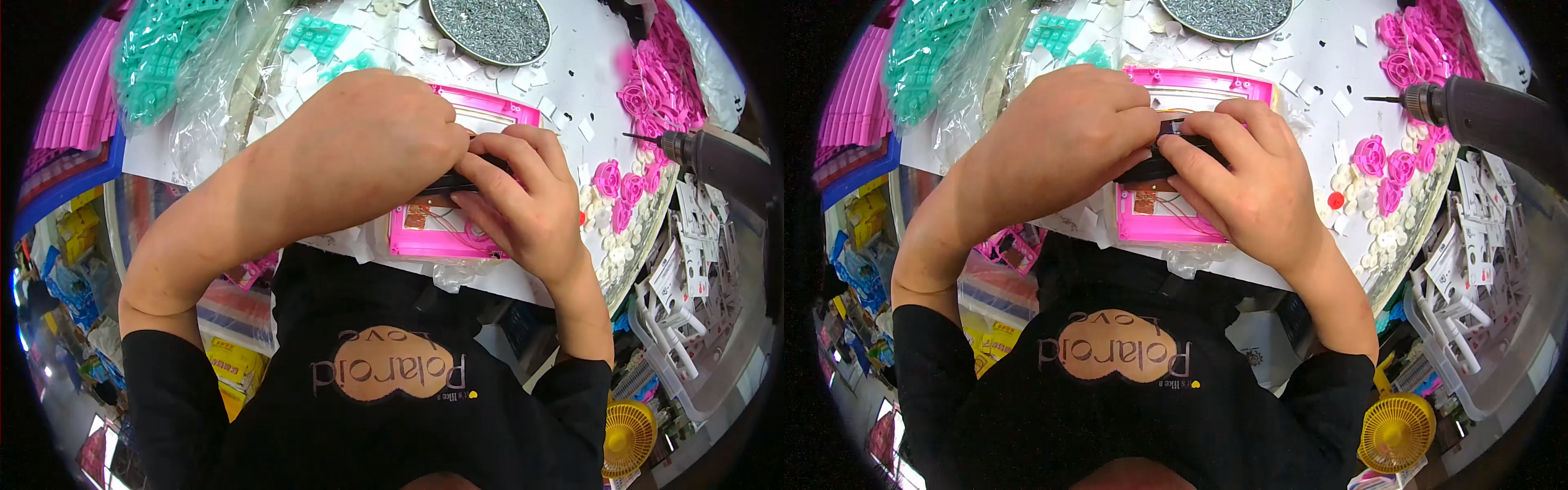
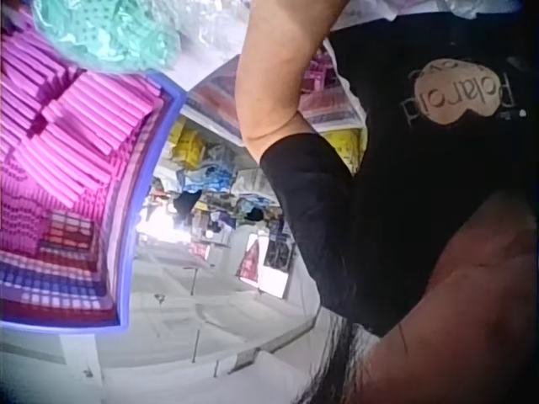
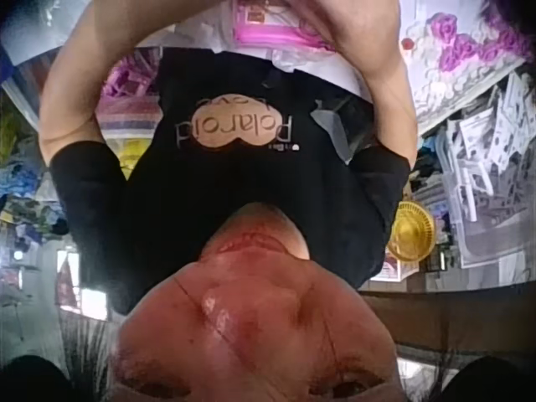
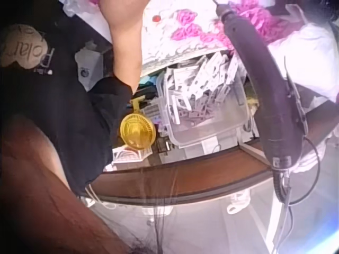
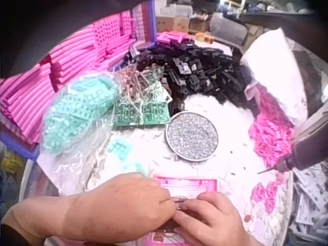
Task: Assembling a toy cash register by installing electronic components and using a glue gun.
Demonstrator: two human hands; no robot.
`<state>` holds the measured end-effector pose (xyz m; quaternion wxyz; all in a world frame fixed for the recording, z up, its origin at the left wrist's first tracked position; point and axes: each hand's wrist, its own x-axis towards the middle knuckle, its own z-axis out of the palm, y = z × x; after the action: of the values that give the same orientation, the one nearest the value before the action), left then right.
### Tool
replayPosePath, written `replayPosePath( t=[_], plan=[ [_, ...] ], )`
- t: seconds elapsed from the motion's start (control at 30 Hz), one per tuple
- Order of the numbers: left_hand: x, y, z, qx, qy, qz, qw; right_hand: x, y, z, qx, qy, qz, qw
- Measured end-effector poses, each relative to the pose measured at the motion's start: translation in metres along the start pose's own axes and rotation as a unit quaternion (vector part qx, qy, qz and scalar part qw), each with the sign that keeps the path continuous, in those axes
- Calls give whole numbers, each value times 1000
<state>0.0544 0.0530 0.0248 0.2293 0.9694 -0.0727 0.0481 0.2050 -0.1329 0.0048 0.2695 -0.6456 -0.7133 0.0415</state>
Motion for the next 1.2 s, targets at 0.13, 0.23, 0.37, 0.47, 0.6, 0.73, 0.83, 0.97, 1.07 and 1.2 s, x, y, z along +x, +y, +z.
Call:
replayPosePath(
  t=[0.13,0.23,0.37,0.47,0.6,0.73,0.83,0.97,1.07,1.2],
  plan=[
    [-15,14,7,6,22,-44,999,2,-4,1,-20,0,-4,1000],
    [-27,26,15,-5,71,-74,995,4,-9,-1,-41,-6,-7,999],
    [-36,36,27,21,127,-90,988,6,-18,-6,-92,-23,-23,995],
    [-37,38,31,8,143,-105,984,10,-26,-8,-143,-43,-34,988],
    [-33,37,32,-40,174,-131,975,16,-35,-12,-193,-89,-42,976],
    [-21,21,21,-137,113,-209,962,17,-37,-12,-218,-99,-48,970],
    [-8,5,16,-221,51,-233,946,19,-38,-13,-220,-113,-47,968],
    [0,-5,11,-233,32,-210,949,17,-38,-14,-225,-117,-50,966],
    [2,-8,11,-192,27,-172,966,18,-38,-15,-234,-123,-55,963],
    [5,-6,15,-154,29,-148,977,21,-38,-6,-238,-85,-77,965]
  ],
)
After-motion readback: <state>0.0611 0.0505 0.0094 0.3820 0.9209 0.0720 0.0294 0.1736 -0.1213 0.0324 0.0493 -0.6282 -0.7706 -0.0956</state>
